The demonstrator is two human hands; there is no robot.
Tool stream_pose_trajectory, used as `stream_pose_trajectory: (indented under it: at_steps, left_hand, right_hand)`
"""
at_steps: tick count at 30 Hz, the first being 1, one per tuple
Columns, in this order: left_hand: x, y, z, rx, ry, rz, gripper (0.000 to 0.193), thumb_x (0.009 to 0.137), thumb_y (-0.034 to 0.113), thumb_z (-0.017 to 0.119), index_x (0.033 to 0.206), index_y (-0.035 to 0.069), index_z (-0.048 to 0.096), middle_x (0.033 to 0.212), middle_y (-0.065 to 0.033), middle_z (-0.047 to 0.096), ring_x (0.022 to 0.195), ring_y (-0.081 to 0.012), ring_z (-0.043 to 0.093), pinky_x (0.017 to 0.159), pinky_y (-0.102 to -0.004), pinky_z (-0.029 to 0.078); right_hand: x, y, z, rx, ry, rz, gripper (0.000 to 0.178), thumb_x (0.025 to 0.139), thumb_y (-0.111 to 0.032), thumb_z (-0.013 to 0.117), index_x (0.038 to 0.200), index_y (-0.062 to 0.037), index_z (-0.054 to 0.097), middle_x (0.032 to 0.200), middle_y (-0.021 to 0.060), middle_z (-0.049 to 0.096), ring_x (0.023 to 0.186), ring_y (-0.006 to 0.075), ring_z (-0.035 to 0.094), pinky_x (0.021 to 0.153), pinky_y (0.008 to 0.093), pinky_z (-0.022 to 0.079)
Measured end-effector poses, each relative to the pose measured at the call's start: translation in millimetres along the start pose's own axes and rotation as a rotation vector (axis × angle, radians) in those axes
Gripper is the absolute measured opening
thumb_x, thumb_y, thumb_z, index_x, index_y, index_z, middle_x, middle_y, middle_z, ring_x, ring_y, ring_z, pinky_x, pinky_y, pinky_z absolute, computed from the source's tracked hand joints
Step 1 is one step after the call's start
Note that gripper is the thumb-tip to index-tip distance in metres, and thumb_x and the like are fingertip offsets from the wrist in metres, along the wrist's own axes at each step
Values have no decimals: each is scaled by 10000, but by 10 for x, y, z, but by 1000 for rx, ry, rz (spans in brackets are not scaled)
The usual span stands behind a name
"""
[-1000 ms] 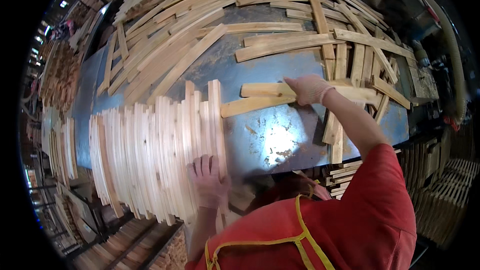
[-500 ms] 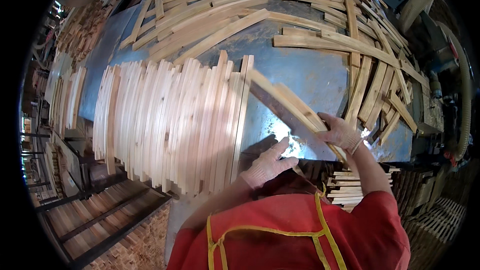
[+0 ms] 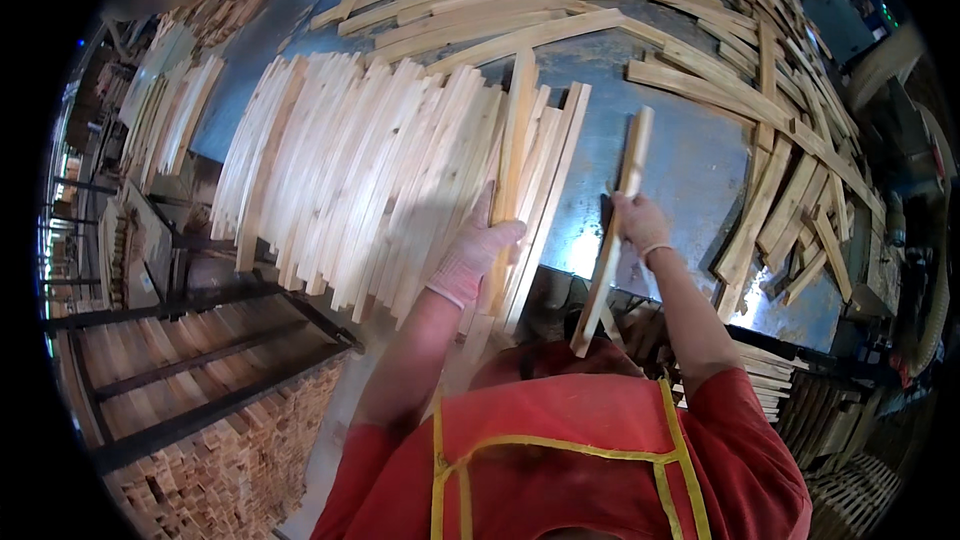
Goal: The person picks up thin wooden planks from a large pile on a metal table and stacks them neatly in a growing pile. The person handles the planks one by one or in small groups, aligning them carefully.
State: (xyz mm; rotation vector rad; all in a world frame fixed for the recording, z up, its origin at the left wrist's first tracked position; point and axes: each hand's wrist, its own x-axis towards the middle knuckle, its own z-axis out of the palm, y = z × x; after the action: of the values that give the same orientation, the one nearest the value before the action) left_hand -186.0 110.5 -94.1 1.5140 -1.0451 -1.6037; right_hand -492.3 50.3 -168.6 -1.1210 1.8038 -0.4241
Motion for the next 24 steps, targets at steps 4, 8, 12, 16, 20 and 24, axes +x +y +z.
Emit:
stream_pose_trajectory:
  at_steps: [4, 8, 12, 16, 20, 24]
  left_hand:
    - [-103, 55, -19, 810, 285, 87, 992, 855, 222, 800, 1697, 93, 292, 1403, -283, 616, 1174, -408, 680, 1028, -472, 556]
    - [-135, -25, 100, 925, 427, 153, 953, 888, 267, 802, 1680, 54, 316, 1396, -270, 609, 1136, -409, 681, 996, -477, 551]
    - [21, -185, 463, 0, 234, 237, 608, 1026, 254, 677, 1543, -18, 505, 1251, -154, 630, 1076, -251, 645, 964, -397, 533]
    - [292, -181, 533, -57, 155, 269, 534, 1060, 243, 608, 1519, -17, 521, 1240, -151, 630, 1143, -247, 612, 1024, -373, 493]
    - [306, -367, 677, 452, 237, 234, 625, 1022, 317, 669, 1522, -24, 509, 1361, -216, 590, 1244, -383, 579, 1107, -475, 460]
    - [117, -594, 967, 1082, 286, 525, 853, 908, 413, 790, 1569, -13, 460, 1507, -242, 518, 1424, -468, 458, 1223, -574, 350]
  right_hand:
    - [-75, -208, 551, 432, -445, -63, 540, 993, -480, 696, 1258, -10, 698, 853, 60, 671, 752, 164, 649, 705, 320, 535]
    - [-420, -159, 624, 537, -661, -55, 563, 972, -403, 745, 1374, -19, 652, 982, 26, 660, 849, 145, 625, 751, 286, 539]
    - [-1223, -453, 617, 771, -885, 33, 532, 930, -228, 793, 1397, -27, 637, 1148, 21, 700, 919, 117, 667, 786, 280, 574]
    - [-778, 5, 581, 904, -883, 83, 579, 874, -84, 819, 1420, -35, 634, 1170, 31, 733, 968, 126, 696, 857, 311, 582]
    - [-537, 5, 225, 1051, -855, 0, 626, 837, -21, 829, 1431, -22, 630, 1179, 51, 754, 988, 153, 710, 880, 335, 591]
    - [480, -831, -1091, 431, -149, -514, 619, 925, -192, 800, 1484, -20, 596, 1289, 149, 740, 1183, 230, 698, 1034, 397, 549]
